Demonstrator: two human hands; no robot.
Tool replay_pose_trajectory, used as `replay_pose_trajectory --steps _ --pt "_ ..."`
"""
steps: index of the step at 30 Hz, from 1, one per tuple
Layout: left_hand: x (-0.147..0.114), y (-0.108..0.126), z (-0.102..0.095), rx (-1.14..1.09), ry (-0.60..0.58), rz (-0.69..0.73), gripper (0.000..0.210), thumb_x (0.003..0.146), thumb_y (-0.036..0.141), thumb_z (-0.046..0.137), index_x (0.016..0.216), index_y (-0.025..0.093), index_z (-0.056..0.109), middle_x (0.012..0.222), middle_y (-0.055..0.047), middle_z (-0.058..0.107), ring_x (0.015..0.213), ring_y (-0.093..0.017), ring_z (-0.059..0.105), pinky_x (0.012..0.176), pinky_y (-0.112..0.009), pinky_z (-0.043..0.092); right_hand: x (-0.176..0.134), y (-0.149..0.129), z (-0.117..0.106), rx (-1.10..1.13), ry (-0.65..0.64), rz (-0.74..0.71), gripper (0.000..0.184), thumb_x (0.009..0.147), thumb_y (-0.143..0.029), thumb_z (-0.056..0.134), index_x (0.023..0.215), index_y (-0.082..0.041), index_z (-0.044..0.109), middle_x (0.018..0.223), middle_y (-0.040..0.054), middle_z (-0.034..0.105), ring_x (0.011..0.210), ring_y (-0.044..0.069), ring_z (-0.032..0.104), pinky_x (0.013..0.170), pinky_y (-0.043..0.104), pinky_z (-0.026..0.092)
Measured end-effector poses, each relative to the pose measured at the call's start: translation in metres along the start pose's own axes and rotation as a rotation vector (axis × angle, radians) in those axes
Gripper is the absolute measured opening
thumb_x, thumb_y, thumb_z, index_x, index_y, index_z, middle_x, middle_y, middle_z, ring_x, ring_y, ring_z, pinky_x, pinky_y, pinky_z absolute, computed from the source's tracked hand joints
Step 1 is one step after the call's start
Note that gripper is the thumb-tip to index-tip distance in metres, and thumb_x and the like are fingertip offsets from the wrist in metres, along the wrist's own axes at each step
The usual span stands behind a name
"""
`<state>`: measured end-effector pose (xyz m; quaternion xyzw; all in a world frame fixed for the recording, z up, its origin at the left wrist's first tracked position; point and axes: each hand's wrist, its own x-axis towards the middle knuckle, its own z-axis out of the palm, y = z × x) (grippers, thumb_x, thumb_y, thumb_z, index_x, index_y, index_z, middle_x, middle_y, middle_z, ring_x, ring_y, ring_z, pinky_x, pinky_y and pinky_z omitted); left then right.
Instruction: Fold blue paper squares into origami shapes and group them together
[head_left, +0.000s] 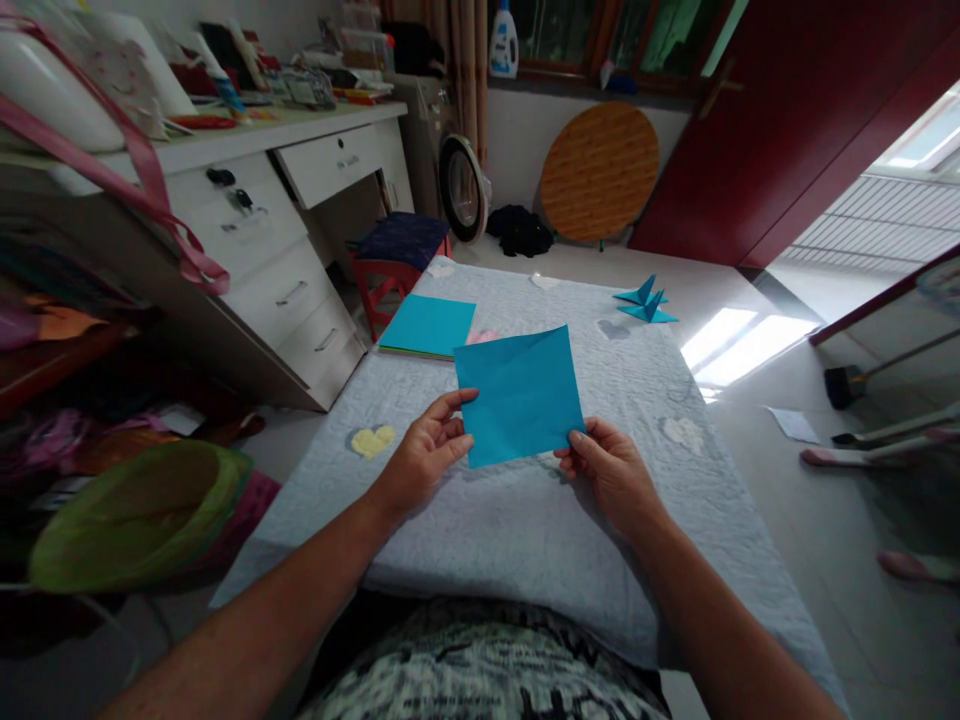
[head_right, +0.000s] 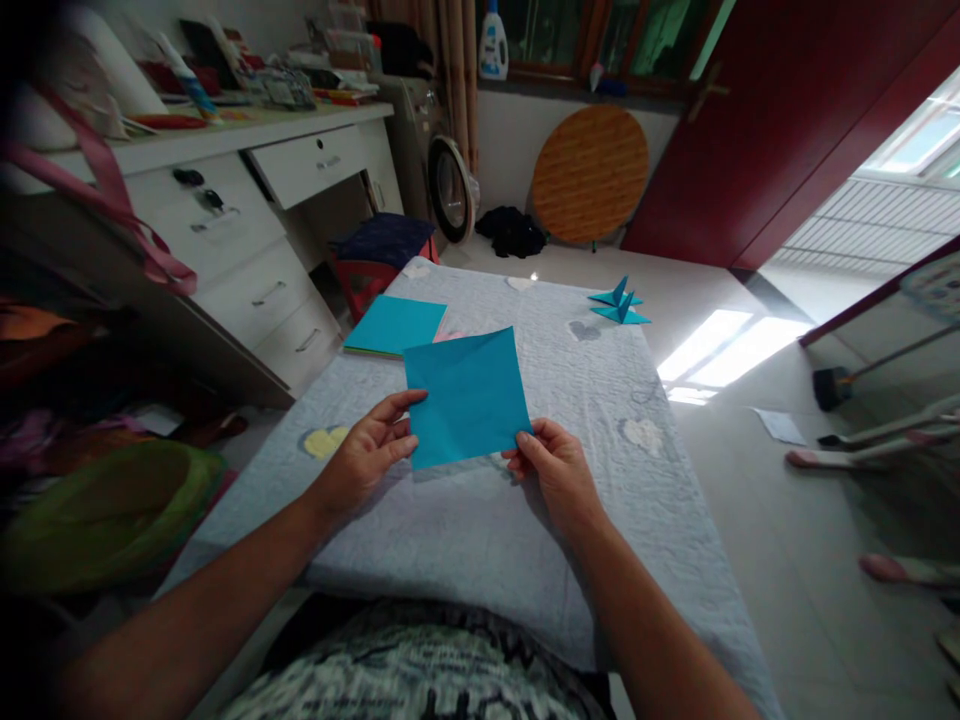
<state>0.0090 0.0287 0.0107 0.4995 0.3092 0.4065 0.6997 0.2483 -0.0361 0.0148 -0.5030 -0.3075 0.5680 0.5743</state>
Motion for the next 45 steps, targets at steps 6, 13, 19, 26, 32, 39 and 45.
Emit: replay_pose_trajectory --steps 6,13,19,26,32,39,45 --pt "0.002 -0.002 -0.007 0.085 0.071 0.06 0.043 0.088 0.032 0.064 0.129 0.022 0.063 0.084 -0.002 0.066 0.071 -0.012 0.055 0.07 -0.024 0.044 0.003 0.003 -0.003 -0.023 -0.048 -0.012 0.036 0.082 -0.051 0.073 0.072 -0.017 0.069 0.068 0.0062 0.073 0.054 0.013 0.06 0.052 0.024 0.049" --pt "0.0 0.001 -0.003 0.09 0.074 0.007 0.053 0.082 0.038 0.074 0.13 0.018 0.062 0.092 -0.005 0.071 0.085 -0.019 0.065 0.079 -0.031 0.051 0.001 0.002 -0.003 -0.053 -0.103 0.004 0.04 0.081 -0.054 0.071 0.07 -0.016 0.073 0.068 0.0096 0.074 0.055 0.015 0.061 0.054 0.027 0.048" --pt "0.001 0.004 -0.001 -0.016 0.068 -0.091 0.058 0.074 0.032 0.082 0.127 0.018 0.064 0.107 -0.008 0.074 0.095 -0.023 0.069 0.081 -0.033 0.056 0.001 0.002 -0.001 -0.067 -0.126 0.012 0.043 0.081 -0.055 0.069 0.068 -0.015 0.073 0.065 0.0102 0.072 0.055 0.016 0.06 0.055 0.027 0.046" --pt "-0.001 0.002 -0.006 -0.1 0.026 -0.131 0.053 0.077 0.03 0.079 0.126 0.018 0.065 0.097 -0.006 0.076 0.084 -0.019 0.072 0.081 -0.032 0.057 0.001 0.0 -0.003 -0.078 -0.142 0.017 0.036 0.084 -0.053 0.068 0.076 -0.017 0.069 0.061 0.0027 0.064 0.055 0.014 0.056 0.054 0.026 0.045" --pt "-0.001 -0.005 -0.012 -0.105 -0.005 -0.136 0.052 0.078 0.028 0.078 0.127 0.02 0.064 0.099 -0.006 0.075 0.089 -0.022 0.072 0.084 -0.035 0.057 0.002 0.005 -0.004 0.002 -0.107 0.05 0.029 0.081 -0.048 0.073 0.088 -0.021 0.07 0.061 -0.0033 0.056 0.053 0.012 0.051 0.05 0.023 0.043" --pt "0.0 -0.008 -0.012 -0.108 -0.06 -0.16 0.051 0.078 0.028 0.078 0.127 0.02 0.064 0.107 -0.009 0.075 0.09 -0.023 0.072 0.081 -0.035 0.056 0.0 0.004 -0.004 0.073 -0.076 0.092 0.029 0.077 -0.046 0.078 0.089 -0.021 0.07 0.07 -0.0021 0.062 0.059 0.012 0.053 0.057 0.024 0.046" --pt "0.0 -0.007 -0.01 -0.099 -0.077 -0.165 0.044 0.078 0.03 0.078 0.12 0.021 0.068 0.107 -0.008 0.075 0.091 -0.023 0.071 0.081 -0.033 0.056 0.0 0.004 -0.005 0.086 -0.094 0.079 0.028 0.077 -0.046 0.078 0.087 -0.02 0.07 0.07 -0.0016 0.063 0.06 0.013 0.055 0.058 0.024 0.046"
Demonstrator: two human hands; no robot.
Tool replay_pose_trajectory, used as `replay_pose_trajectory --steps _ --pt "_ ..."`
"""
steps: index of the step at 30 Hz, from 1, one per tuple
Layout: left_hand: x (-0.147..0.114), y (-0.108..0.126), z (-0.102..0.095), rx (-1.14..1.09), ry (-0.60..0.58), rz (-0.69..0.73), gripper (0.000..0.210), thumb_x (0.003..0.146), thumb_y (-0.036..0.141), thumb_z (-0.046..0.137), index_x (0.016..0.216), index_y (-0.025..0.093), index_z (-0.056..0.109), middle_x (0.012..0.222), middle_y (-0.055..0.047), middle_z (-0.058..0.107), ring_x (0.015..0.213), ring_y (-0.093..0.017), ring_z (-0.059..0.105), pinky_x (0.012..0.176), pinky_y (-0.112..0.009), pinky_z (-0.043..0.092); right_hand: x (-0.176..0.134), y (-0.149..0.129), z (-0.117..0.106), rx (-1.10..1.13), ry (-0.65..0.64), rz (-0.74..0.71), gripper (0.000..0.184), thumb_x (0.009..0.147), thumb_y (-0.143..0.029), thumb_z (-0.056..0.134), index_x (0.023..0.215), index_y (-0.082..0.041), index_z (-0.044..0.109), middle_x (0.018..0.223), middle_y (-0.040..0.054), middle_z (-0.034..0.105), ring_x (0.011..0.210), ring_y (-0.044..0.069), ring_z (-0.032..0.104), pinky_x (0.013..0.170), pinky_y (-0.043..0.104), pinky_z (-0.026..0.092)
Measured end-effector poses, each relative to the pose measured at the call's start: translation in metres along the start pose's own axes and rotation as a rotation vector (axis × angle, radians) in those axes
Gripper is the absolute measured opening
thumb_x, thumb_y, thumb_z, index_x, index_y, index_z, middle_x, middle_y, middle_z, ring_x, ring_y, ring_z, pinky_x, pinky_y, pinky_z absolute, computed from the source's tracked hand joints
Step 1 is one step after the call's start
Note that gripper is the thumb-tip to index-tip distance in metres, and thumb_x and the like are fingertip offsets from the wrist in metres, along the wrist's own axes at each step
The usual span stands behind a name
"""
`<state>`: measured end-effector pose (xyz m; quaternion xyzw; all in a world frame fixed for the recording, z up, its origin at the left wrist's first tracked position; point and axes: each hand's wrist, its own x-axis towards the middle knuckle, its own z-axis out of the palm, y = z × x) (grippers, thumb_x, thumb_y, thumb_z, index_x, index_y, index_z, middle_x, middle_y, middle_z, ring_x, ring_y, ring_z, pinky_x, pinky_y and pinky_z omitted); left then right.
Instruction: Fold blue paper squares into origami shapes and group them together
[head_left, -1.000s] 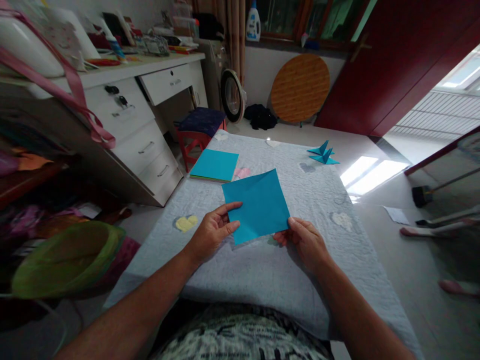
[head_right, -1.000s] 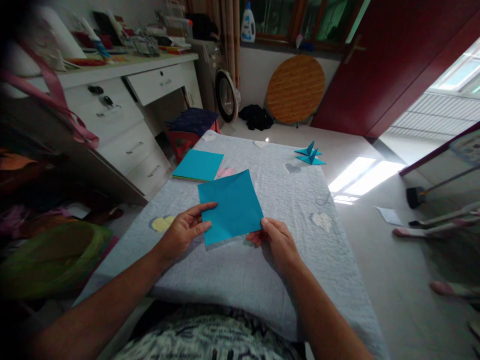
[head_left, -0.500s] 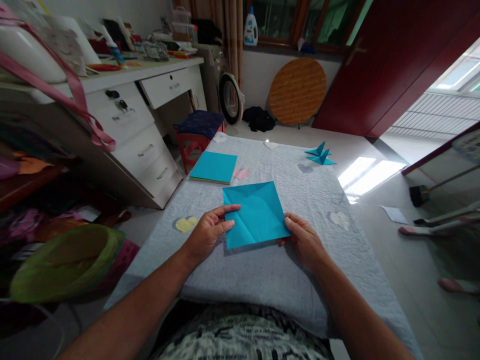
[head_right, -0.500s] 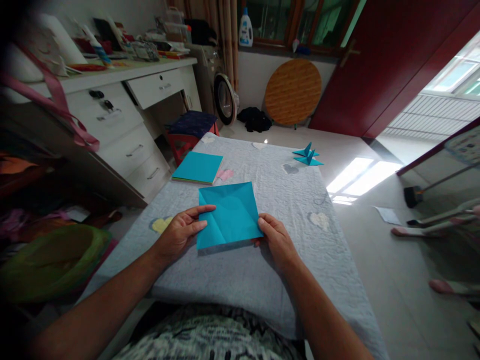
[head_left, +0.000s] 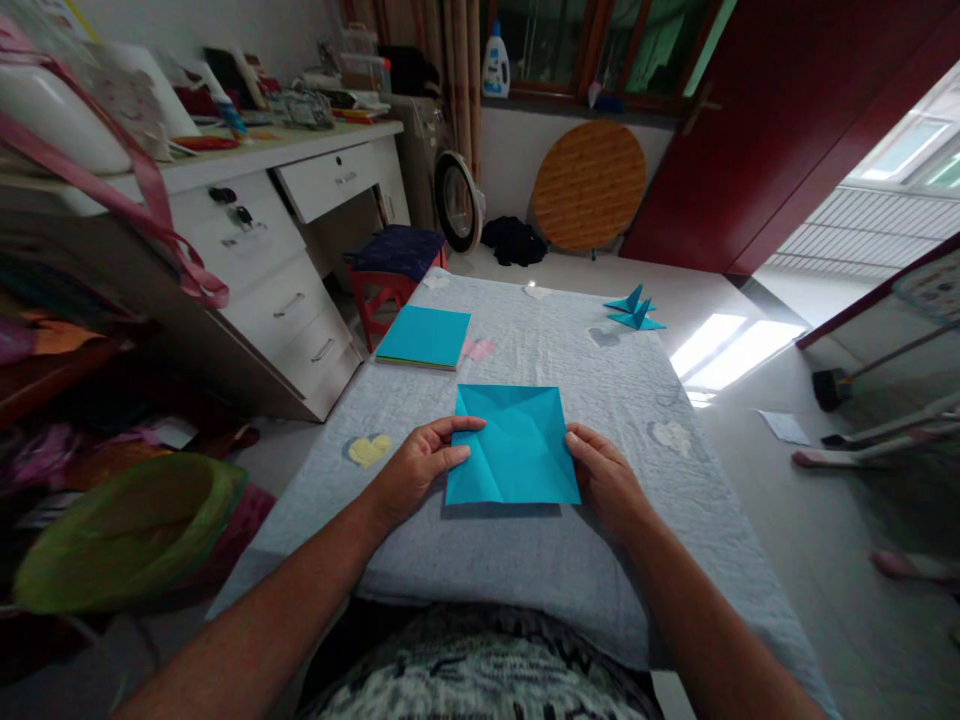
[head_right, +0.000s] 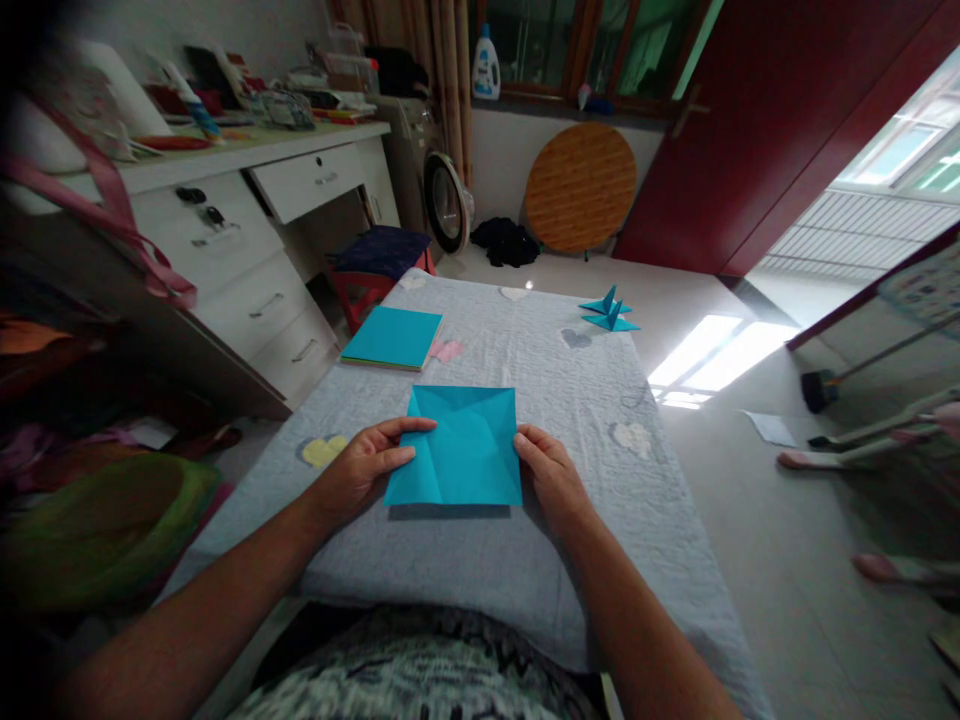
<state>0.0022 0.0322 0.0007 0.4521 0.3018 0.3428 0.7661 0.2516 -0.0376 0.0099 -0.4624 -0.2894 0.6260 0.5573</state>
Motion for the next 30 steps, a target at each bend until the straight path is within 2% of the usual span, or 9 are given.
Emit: replay_pose_trajectory --steps 9,14,17,21,23,26,28,30 --pt "0.0 0.001 0.001 0.062 0.048 0.021 0.041 0.073 0.03 0.082 0.111 0.02 0.072 0.102 -0.007 0.073 0.083 -0.019 0.068 0.07 -0.028 0.053 0.0 -0.004 0.004 -0.02 -0.007 -0.027 0.029 0.075 -0.047 0.079 0.079 -0.021 0.068 0.068 -0.0009 0.063 0.06 0.014 0.055 0.059 0.026 0.048" --pt "0.0 0.005 0.005 0.098 0.071 0.037 0.04 0.073 0.03 0.082 0.11 0.018 0.072 0.099 -0.006 0.072 0.08 -0.017 0.066 0.067 -0.025 0.052 0.001 -0.002 0.001 -0.009 -0.017 -0.046 0.026 0.075 -0.044 0.08 0.085 -0.022 0.071 0.071 -0.0014 0.065 0.061 0.012 0.055 0.058 0.024 0.047" --pt "-0.001 0.009 0.008 0.102 0.073 0.038 0.039 0.073 0.029 0.082 0.11 0.019 0.071 0.1 -0.006 0.072 0.082 -0.018 0.067 0.069 -0.026 0.053 0.001 0.0 0.0 0.006 -0.035 -0.051 0.026 0.075 -0.043 0.081 0.087 -0.022 0.072 0.073 -0.0013 0.067 0.062 0.012 0.056 0.058 0.023 0.047" --pt "-0.001 0.01 0.009 0.09 0.073 0.047 0.037 0.074 0.028 0.082 0.108 0.02 0.07 0.112 -0.007 0.072 0.092 -0.021 0.068 0.078 -0.031 0.056 0.001 0.0 0.0 0.001 -0.058 -0.052 0.028 0.075 -0.044 0.081 0.089 -0.023 0.071 0.072 -0.0015 0.066 0.06 0.012 0.056 0.057 0.024 0.048" --pt "-0.001 0.01 0.009 0.081 0.071 0.059 0.043 0.075 0.027 0.081 0.115 0.021 0.067 0.116 -0.008 0.071 0.098 -0.023 0.068 0.083 -0.033 0.056 0.001 0.0 -0.001 0.001 -0.074 -0.056 0.028 0.076 -0.044 0.081 0.09 -0.023 0.071 0.07 -0.0021 0.065 0.056 0.011 0.055 0.053 0.023 0.046" --pt "0.0 0.009 0.009 0.062 0.065 0.111 0.069 0.076 0.025 0.08 0.139 0.027 0.051 0.125 -0.008 0.068 0.105 -0.023 0.067 0.089 -0.035 0.055 0.002 0.0 -0.003 0.001 -0.075 -0.076 0.027 0.074 -0.04 0.083 0.092 -0.024 0.071 0.072 -0.0024 0.066 0.056 0.01 0.055 0.052 0.021 0.044" --pt "-0.001 0.01 0.01 0.046 0.052 0.134 0.088 0.078 0.023 0.078 0.151 0.033 0.03 0.132 -0.008 0.064 0.106 -0.023 0.067 0.089 -0.035 0.056 0.002 0.001 -0.004 -0.007 -0.067 -0.078 0.029 0.071 -0.037 0.085 0.093 -0.024 0.071 0.077 -0.0018 0.069 0.058 0.009 0.056 0.052 0.02 0.044" --pt "-0.002 0.01 0.011 0.022 0.039 0.133 0.103 0.079 0.022 0.077 0.156 0.039 0.01 0.134 -0.009 0.063 0.104 -0.022 0.068 0.085 -0.035 0.057 0.003 0.002 -0.005 -0.017 -0.073 -0.067 0.031 0.07 -0.037 0.086 0.094 -0.024 0.071 0.08 -0.0015 0.071 0.059 0.009 0.057 0.053 0.019 0.045"
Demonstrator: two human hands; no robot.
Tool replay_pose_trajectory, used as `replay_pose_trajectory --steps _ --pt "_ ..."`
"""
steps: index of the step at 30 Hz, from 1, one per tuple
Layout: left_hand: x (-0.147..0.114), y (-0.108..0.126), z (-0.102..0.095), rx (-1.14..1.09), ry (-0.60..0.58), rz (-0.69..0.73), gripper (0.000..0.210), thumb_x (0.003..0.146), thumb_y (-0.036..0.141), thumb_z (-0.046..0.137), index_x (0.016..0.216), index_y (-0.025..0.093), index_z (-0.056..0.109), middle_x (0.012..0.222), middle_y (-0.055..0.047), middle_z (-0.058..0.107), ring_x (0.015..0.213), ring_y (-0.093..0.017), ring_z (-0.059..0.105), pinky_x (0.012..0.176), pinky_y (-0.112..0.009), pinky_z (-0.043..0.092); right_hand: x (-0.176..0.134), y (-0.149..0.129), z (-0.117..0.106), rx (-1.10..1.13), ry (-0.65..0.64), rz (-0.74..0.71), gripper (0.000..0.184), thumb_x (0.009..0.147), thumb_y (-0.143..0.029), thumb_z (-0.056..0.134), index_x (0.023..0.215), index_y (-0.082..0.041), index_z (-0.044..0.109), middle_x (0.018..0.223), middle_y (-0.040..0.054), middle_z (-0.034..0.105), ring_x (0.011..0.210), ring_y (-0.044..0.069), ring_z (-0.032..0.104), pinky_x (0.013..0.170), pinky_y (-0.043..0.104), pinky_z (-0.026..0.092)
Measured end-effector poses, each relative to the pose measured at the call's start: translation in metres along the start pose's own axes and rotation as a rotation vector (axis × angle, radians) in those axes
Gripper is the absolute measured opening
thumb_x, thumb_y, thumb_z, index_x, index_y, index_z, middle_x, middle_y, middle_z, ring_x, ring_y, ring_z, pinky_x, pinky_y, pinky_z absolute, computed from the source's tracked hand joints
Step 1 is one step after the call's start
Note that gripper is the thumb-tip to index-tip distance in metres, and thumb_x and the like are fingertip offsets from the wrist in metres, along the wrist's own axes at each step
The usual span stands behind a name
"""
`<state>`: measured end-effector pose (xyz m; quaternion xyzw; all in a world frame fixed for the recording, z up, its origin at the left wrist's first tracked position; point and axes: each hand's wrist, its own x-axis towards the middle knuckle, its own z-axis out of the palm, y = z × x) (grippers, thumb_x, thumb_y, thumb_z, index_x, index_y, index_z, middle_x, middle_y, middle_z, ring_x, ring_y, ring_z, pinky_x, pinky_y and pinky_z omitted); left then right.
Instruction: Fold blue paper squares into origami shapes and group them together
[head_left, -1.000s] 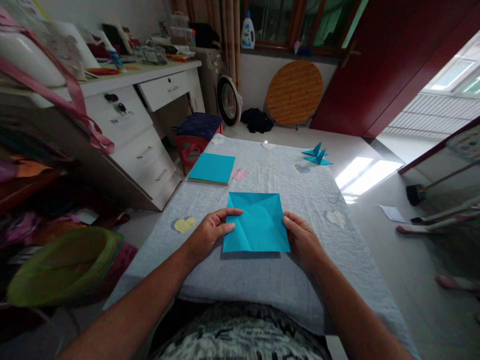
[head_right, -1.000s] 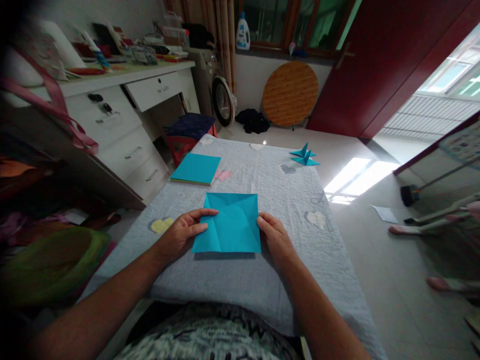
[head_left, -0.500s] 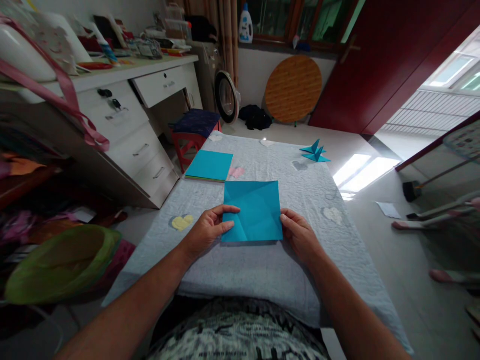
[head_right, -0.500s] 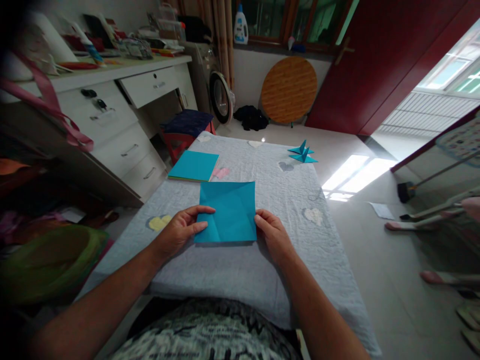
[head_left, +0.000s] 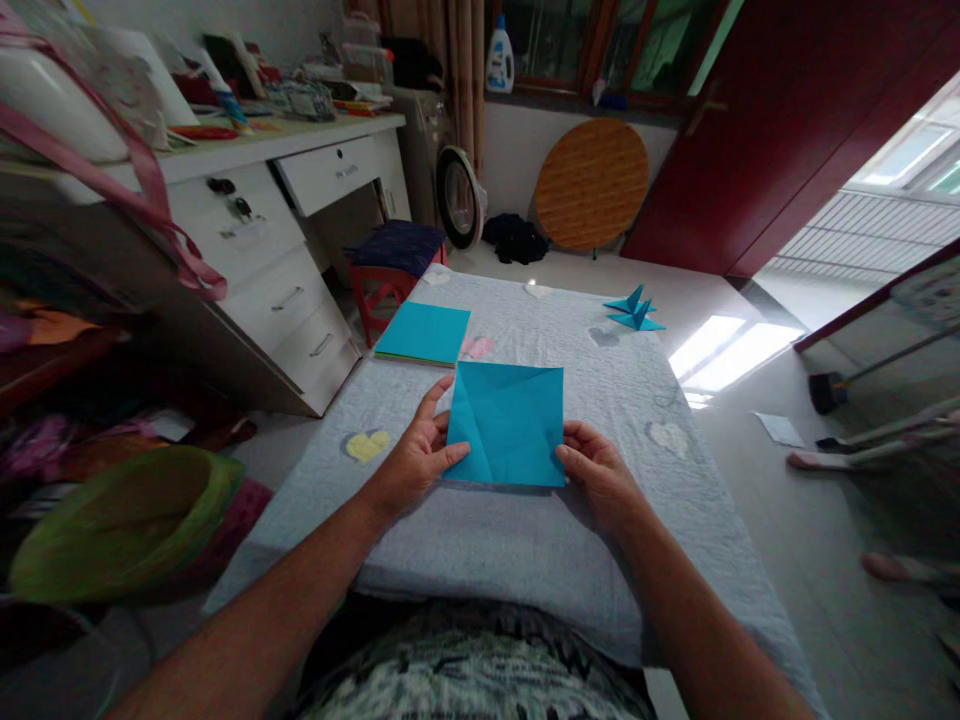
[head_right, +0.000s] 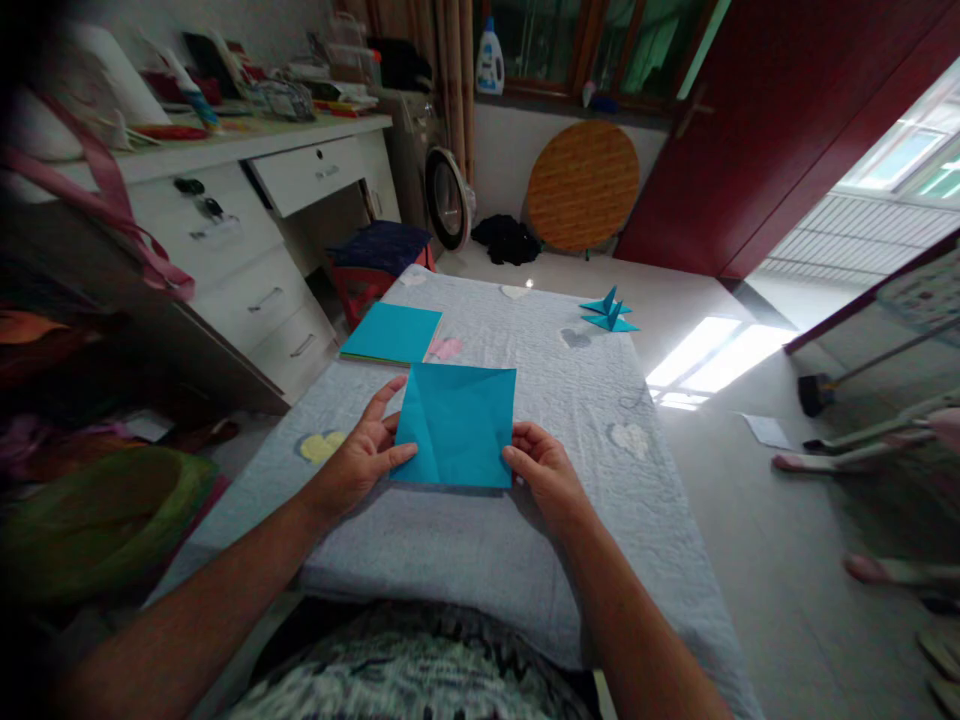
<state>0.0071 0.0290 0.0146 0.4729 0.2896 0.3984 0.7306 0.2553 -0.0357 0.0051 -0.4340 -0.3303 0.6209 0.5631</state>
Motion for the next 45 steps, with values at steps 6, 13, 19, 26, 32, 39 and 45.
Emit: replay_pose_trajectory --steps 6,13,19,26,32,39,45 --pt "0.001 -0.004 -0.003 0.075 -0.031 -0.012 0.071 0.08 0.03 0.077 0.144 0.026 0.046 0.112 -0.009 0.072 0.089 -0.021 0.069 0.078 -0.032 0.055 0.001 0.003 -0.002 -0.108 -0.05 -0.039 0.03 0.072 -0.037 0.083 0.097 -0.024 0.071 0.081 0.0001 0.07 0.068 0.014 0.062 0.065 0.027 0.051" --pt "0.002 -0.002 -0.007 0.649 0.258 0.312 0.013 0.081 0.028 0.069 0.086 0.018 0.076 0.103 -0.006 0.065 0.077 -0.013 0.058 0.066 -0.022 0.045 -0.005 -0.001 0.001 -0.743 0.216 -0.675 0.015 0.074 -0.011 0.065 0.08 -0.025 0.064 0.098 0.0029 0.065 0.097 0.023 0.058 0.087 0.039 0.046" --pt "0.001 -0.002 0.003 0.421 0.152 0.073 0.052 0.082 0.028 0.069 0.131 0.021 0.053 0.083 0.002 0.065 0.061 -0.01 0.057 0.059 -0.02 0.046 -0.014 -0.002 0.007 -1.179 0.322 -1.088 0.018 0.079 -0.007 0.058 0.082 -0.024 0.054 0.117 0.006 0.065 0.117 0.03 0.053 0.098 0.051 0.04" --pt "0.0 -0.004 0.001 0.255 -0.012 0.128 0.068 0.089 0.03 0.066 0.149 0.024 0.035 0.119 -0.008 0.069 0.106 -0.019 0.066 0.093 -0.03 0.051 -0.015 0.001 0.006 -1.361 0.293 -1.185 0.02 0.085 -0.004 0.051 0.082 -0.024 0.051 0.13 0.005 0.064 0.133 0.031 0.047 0.108 0.057 0.032" --pt "-0.001 -0.006 -0.002 0.594 0.024 0.212 0.042 0.086 0.025 0.065 0.128 0.022 0.063 0.129 -0.008 0.064 0.116 -0.023 0.062 0.101 -0.034 0.049 -0.008 0.009 0.005 -1.38 -0.013 -1.022 0.029 0.087 -0.001 0.045 0.102 -0.022 0.059 0.146 0.0081 0.055 0.144 0.03 0.037 0.112 0.056 0.037" --pt "0.0 -0.011 -0.008 0.938 0.073 0.267 0.044 0.085 0.014 0.057 0.127 0.025 0.067 0.111 -0.007 0.067 0.101 -0.022 0.063 0.095 -0.039 0.052 -0.006 0.017 0.006 -1.694 -0.089 -0.664 0.058 0.093 -0.015 0.048 0.15 -0.026 0.042 0.163 0.0051 0.031 0.153 0.036 0.009 0.118 0.065 0.016" --pt "-0.002 -0.015 -0.014 1.349 0.392 0.536 0.034 0.08 0.019 0.072 0.112 0.031 0.075 0.131 -0.009 0.047 0.124 -0.03 0.043 0.107 -0.052 0.041 -0.006 0.014 0.006 -1.744 -0.244 -0.52 0.058 0.092 -0.018 0.05 0.149 -0.031 0.045 0.16 0.001 0.037 0.151 0.031 0.02 0.12 0.06 0.012"
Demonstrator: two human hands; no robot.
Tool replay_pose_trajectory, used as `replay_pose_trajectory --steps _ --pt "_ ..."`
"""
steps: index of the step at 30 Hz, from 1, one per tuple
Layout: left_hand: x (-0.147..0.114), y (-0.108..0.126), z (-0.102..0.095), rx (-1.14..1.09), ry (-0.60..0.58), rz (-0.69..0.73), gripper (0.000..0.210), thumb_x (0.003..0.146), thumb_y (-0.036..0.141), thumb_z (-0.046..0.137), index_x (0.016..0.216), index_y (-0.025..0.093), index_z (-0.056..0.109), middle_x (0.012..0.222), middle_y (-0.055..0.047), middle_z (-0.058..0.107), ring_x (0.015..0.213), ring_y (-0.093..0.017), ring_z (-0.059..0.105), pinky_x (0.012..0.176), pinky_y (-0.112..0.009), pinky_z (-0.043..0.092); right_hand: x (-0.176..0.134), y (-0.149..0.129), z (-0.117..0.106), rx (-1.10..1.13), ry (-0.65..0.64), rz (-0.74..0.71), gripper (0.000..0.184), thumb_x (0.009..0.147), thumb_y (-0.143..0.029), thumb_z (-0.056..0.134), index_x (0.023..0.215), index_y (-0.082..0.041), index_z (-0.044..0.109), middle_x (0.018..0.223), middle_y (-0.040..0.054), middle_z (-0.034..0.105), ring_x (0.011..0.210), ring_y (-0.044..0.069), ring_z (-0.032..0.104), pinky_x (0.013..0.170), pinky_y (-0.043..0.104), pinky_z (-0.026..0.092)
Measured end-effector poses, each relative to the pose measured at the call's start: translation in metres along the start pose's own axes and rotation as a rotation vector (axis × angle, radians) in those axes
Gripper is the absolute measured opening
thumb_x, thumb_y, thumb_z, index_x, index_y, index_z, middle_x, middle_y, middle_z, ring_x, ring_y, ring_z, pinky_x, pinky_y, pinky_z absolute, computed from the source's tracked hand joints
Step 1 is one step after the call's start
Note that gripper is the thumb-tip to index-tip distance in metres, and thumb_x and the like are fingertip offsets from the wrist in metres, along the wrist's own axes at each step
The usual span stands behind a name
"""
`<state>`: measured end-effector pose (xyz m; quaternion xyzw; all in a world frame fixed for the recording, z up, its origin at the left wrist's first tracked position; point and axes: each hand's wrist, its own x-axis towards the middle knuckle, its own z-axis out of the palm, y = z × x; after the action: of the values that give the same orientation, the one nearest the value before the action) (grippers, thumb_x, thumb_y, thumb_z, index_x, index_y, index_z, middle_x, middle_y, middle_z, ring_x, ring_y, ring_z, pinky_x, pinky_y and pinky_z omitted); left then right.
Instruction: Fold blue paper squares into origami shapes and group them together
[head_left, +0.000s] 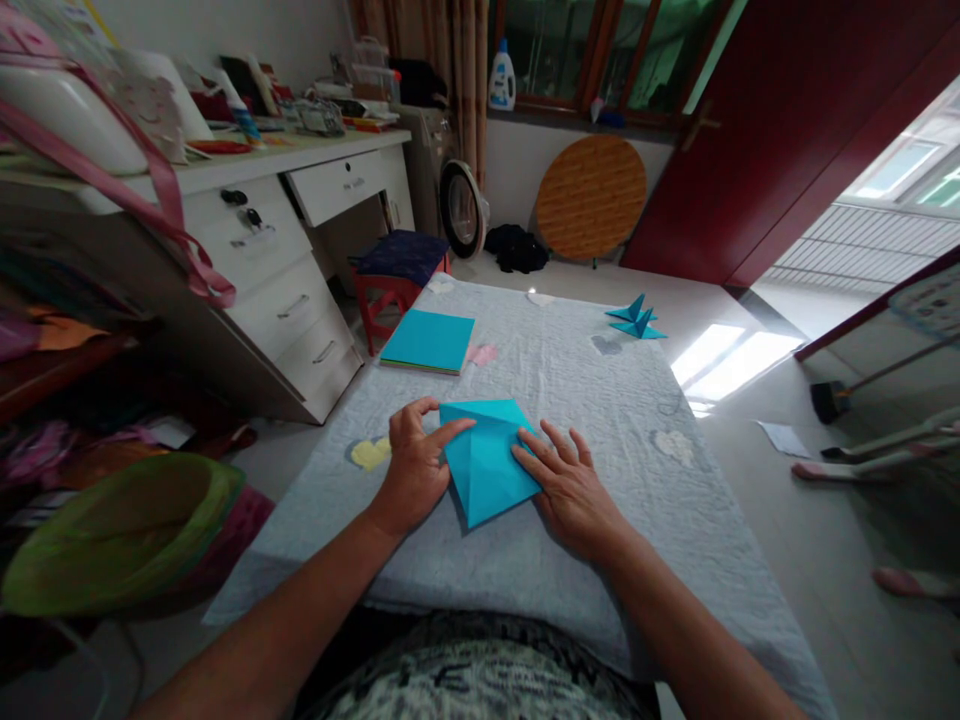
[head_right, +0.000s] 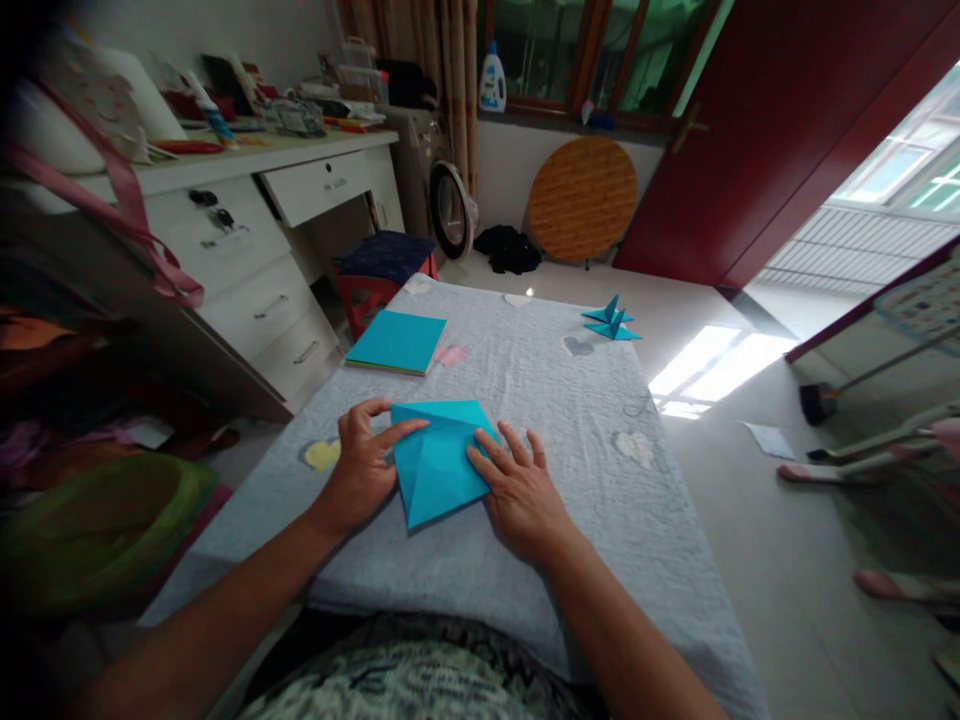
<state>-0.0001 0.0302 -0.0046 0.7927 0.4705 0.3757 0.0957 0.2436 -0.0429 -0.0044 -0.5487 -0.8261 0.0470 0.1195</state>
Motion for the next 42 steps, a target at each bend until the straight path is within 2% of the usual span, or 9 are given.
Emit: replay_pose_trajectory --steps 2,4,9,15,18,23,34,38,42 --pt "0.0 0.0 -0.002 0.053 0.034 0.076 0.035 0.083 0.017 0.071 0.114 0.034 0.074 0.147 -0.007 0.039 0.135 -0.033 0.034 0.112 -0.056 0.034 0.0 0.0 -0.001 0.034 -0.01 -0.014 0.056 0.092 -0.018 0.051 0.146 -0.029 0.048 0.157 0.0025 0.043 0.15 0.031 0.025 0.119 0.06 0.015" --pt "0.001 -0.001 -0.003 0.061 -0.022 0.177 0.037 0.085 0.012 0.066 0.114 0.033 0.074 0.153 -0.005 0.039 0.142 -0.034 0.028 0.115 -0.059 0.029 0.0 -0.001 -0.003 0.07 -0.008 -0.023 0.053 0.091 -0.018 0.052 0.143 -0.027 0.052 0.153 0.0042 0.048 0.148 0.031 0.031 0.119 0.06 0.018" --pt "0.0 -0.009 0.004 -0.143 -0.402 0.345 0.042 0.083 0.005 0.053 0.117 0.024 0.072 0.131 -0.009 0.067 0.129 -0.027 0.055 0.109 -0.051 0.044 -0.001 -0.001 -0.003 0.123 0.063 -0.056 0.049 0.087 -0.013 0.051 0.135 -0.023 0.059 0.144 0.0072 0.058 0.143 0.028 0.04 0.118 0.059 0.022" --pt "-0.003 -0.007 0.011 -0.266 -0.497 0.344 0.037 0.091 0.012 0.05 0.119 0.024 0.071 0.13 -0.01 0.068 0.128 -0.025 0.059 0.107 -0.045 0.049 -0.006 -0.002 -0.01 0.164 0.241 -0.15 0.047 0.082 -0.012 0.05 0.127 -0.018 0.061 0.134 0.01 0.065 0.132 0.028 0.05 0.115 0.054 0.029" --pt "-0.002 -0.002 0.009 -0.24 -0.51 0.376 0.038 0.09 0.009 0.05 0.118 0.024 0.072 0.13 -0.009 0.068 0.128 -0.025 0.059 0.106 -0.044 0.049 -0.006 -0.006 -0.014 0.187 0.294 -0.2 0.037 0.08 -0.016 0.053 0.115 -0.017 0.065 0.12 0.0117 0.069 0.113 0.028 0.059 0.105 0.051 0.041" --pt "-0.001 0.001 0.004 -0.248 -0.43 0.379 0.033 0.085 0.004 0.053 0.106 0.02 0.073 0.116 -0.01 0.074 0.116 -0.024 0.066 0.102 -0.042 0.052 -0.005 -0.011 -0.014 0.219 0.226 -0.228 0.017 0.082 -0.014 0.051 0.091 -0.018 0.066 0.097 0.0106 0.07 0.089 0.023 0.06 0.084 0.041 0.051" --pt "0.0 -0.002 -0.005 -0.295 -0.443 0.285 0.025 0.076 0.005 0.056 0.091 0.022 0.068 0.107 -0.006 0.075 0.111 -0.023 0.068 0.102 -0.04 0.052 -0.003 -0.006 -0.01 0.305 0.24 -0.147 0.018 0.081 -0.01 0.052 0.089 -0.02 0.065 0.1 0.0087 0.07 0.093 0.024 0.06 0.092 0.044 0.048" --pt "0.002 -0.003 -0.004 -0.27 -0.386 0.224 0.026 0.076 0.006 0.055 0.092 0.021 0.069 0.103 -0.007 0.074 0.105 -0.024 0.067 0.098 -0.041 0.052 -0.002 -0.004 -0.01 0.384 0.244 -0.091 0.019 0.088 -0.01 0.05 0.094 -0.02 0.064 0.092 0.0073 0.07 0.086 0.022 0.06 0.083 0.038 0.049" --pt "0.005 -0.001 -0.005 -0.261 -0.37 0.172 0.016 0.087 0.016 0.055 0.092 0.02 0.069 0.094 -0.007 0.073 0.093 -0.023 0.065 0.088 -0.038 0.052 -0.002 0.0 -0.008 0.414 0.286 0.016 0.015 0.092 -0.015 0.05 0.094 -0.02 0.063 0.082 0.0053 0.066 0.08 0.02 0.061 0.073 0.033 0.049"
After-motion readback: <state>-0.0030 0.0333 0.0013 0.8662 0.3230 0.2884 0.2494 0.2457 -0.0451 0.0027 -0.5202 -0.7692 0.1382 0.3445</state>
